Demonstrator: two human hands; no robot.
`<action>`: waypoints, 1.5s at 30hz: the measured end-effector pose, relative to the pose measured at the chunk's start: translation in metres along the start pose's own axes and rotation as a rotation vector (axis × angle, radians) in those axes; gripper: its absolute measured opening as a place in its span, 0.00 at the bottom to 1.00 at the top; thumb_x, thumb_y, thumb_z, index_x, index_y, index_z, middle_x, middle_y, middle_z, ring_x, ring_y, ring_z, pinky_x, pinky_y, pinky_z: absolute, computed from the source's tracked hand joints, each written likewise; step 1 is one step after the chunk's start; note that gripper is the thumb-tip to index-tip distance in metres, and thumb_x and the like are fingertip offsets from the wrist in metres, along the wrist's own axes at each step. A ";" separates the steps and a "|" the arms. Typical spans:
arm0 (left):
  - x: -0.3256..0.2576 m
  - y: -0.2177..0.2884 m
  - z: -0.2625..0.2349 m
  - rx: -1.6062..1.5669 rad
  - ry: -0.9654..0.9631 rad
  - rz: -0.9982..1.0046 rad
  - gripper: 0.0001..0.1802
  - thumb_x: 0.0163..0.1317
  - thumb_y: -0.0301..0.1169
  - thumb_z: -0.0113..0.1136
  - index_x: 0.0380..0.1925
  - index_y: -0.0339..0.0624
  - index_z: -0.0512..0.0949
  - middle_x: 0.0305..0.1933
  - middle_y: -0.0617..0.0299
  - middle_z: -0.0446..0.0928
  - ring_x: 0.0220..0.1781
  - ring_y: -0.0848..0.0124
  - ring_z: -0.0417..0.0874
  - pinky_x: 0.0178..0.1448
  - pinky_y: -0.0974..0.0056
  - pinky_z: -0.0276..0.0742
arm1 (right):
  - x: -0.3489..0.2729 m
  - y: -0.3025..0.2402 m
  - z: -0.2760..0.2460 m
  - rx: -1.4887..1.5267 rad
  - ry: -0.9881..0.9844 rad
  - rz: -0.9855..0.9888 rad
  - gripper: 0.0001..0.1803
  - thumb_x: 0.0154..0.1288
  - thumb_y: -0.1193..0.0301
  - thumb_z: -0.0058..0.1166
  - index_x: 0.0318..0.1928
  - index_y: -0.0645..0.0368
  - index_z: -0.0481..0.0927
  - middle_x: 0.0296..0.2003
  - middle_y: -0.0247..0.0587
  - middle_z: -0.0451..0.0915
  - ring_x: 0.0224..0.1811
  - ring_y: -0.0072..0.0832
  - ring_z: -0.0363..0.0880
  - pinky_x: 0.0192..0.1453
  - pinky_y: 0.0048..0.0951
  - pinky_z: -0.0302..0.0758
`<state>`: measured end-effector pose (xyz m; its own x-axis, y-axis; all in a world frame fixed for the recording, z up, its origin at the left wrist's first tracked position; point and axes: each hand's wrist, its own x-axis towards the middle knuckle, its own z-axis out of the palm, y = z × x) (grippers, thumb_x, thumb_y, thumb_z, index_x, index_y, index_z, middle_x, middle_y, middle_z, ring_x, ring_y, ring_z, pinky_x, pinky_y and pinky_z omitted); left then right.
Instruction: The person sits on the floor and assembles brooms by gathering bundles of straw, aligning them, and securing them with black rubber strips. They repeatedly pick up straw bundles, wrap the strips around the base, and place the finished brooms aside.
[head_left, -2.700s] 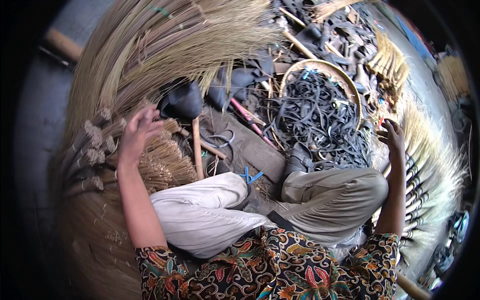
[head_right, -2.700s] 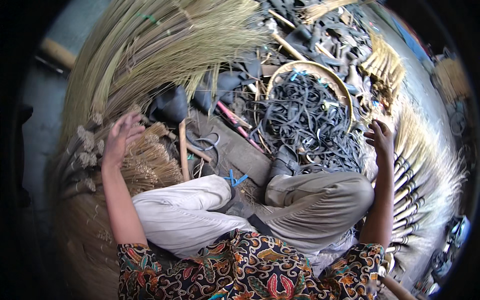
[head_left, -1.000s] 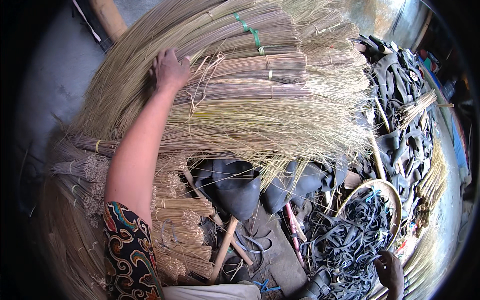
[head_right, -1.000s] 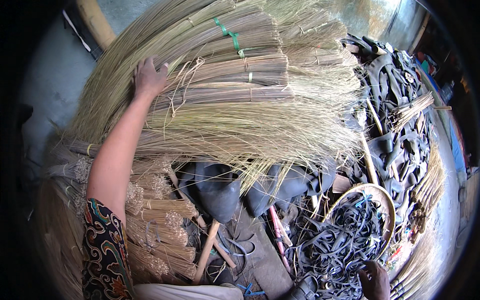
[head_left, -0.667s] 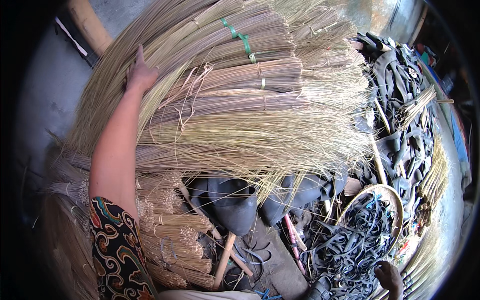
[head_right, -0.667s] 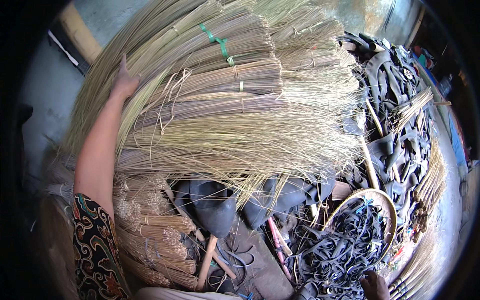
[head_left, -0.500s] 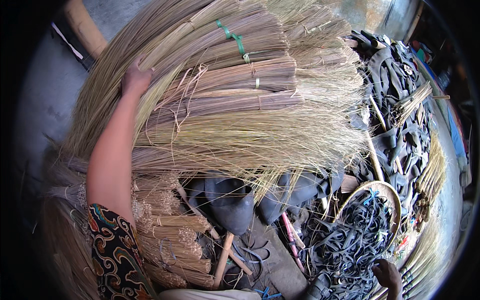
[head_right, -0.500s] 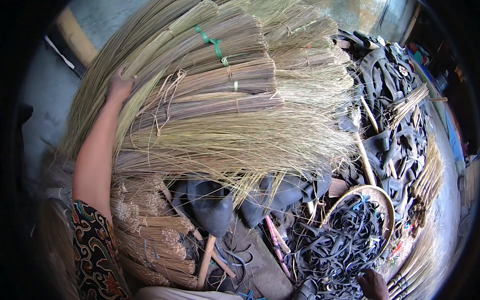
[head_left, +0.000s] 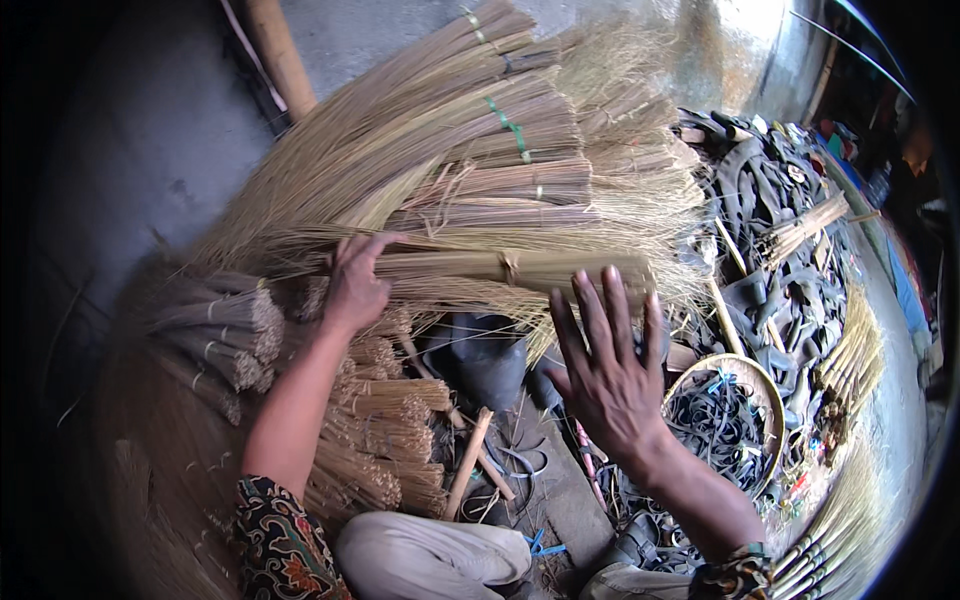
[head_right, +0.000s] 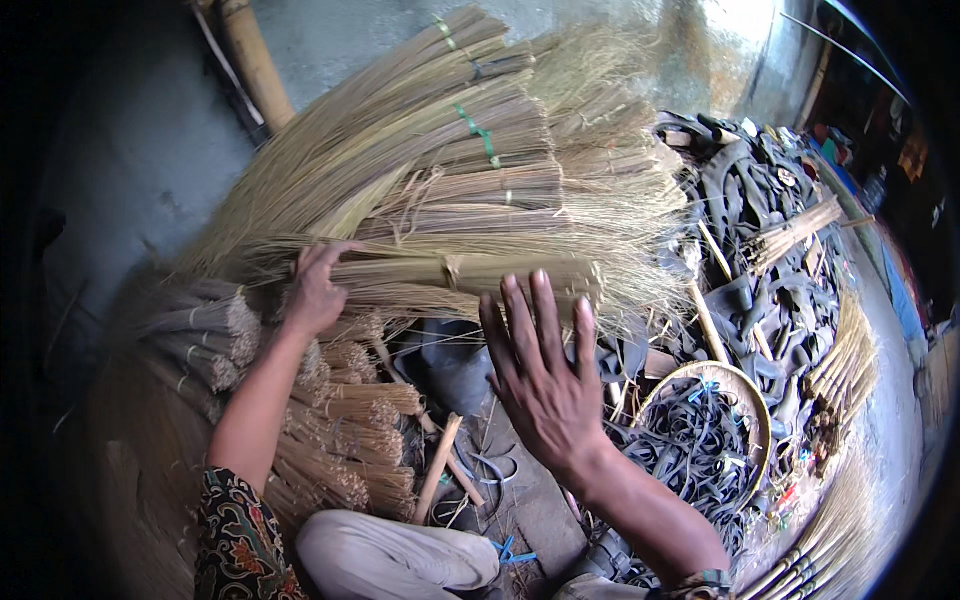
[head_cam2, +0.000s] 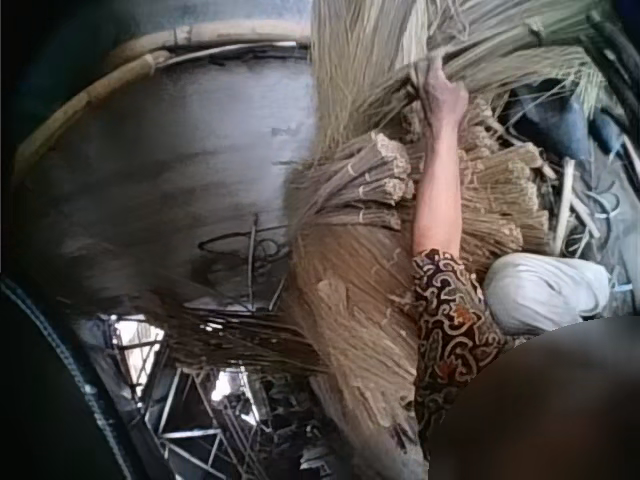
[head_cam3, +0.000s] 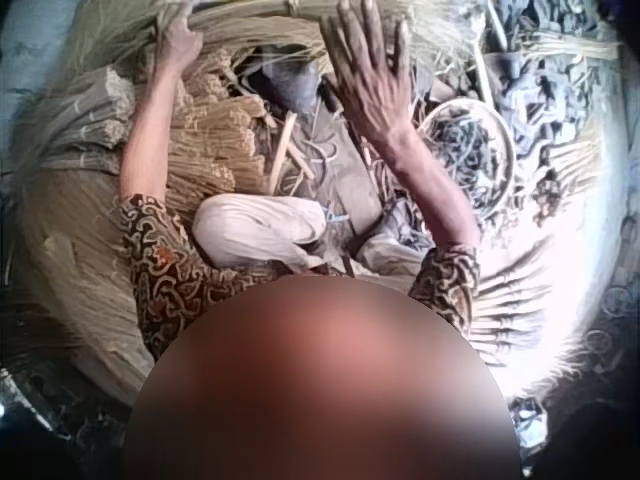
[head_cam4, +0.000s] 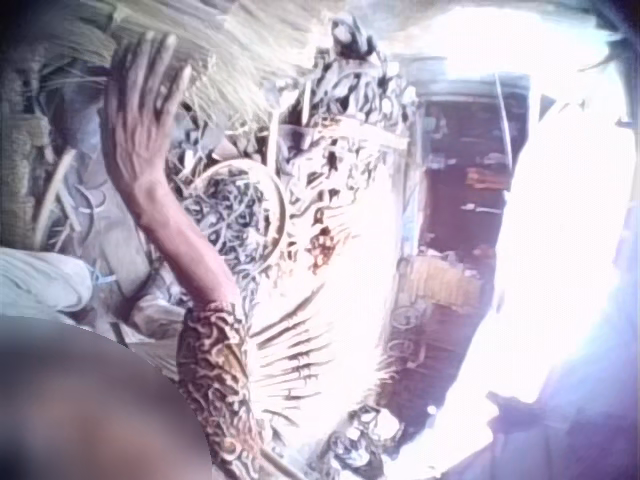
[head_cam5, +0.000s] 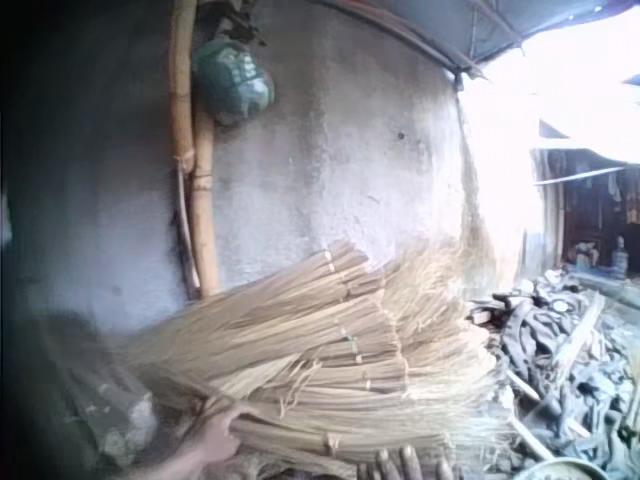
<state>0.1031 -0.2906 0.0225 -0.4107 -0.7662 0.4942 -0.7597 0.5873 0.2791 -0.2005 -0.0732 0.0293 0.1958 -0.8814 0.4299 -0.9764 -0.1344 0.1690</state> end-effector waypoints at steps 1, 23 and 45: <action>-0.017 0.000 -0.005 0.072 -0.006 0.028 0.32 0.50 0.18 0.63 0.57 0.59 0.80 0.50 0.60 0.80 0.61 0.54 0.75 0.68 0.49 0.65 | 0.024 -0.020 0.007 -0.007 0.057 0.026 0.54 0.60 0.47 0.68 0.82 0.50 0.57 0.82 0.49 0.51 0.87 0.48 0.41 0.86 0.61 0.37; -0.112 0.159 -0.007 -1.514 0.170 -1.061 0.17 0.66 0.44 0.72 0.28 0.53 0.74 0.21 0.70 0.73 0.22 0.76 0.76 0.28 0.63 0.79 | -0.125 -0.119 -0.021 0.848 -0.477 0.556 0.25 0.60 0.61 0.66 0.53 0.64 0.80 0.34 0.59 0.87 0.38 0.51 0.88 0.46 0.47 0.82; -0.191 0.329 0.030 -1.112 -0.954 0.033 0.61 0.54 0.60 0.78 0.76 0.38 0.58 0.73 0.43 0.70 0.77 0.54 0.70 0.79 0.53 0.66 | -0.208 -0.034 -0.075 1.345 0.489 1.063 0.15 0.70 0.67 0.66 0.48 0.61 0.75 0.27 0.32 0.80 0.24 0.18 0.78 0.26 0.24 0.75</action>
<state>-0.0837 0.0411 -0.0047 -0.9263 -0.3673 -0.0837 -0.1528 0.1632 0.9747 -0.2011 0.1482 0.0003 -0.7450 -0.6592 0.1018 -0.0345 -0.1144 -0.9928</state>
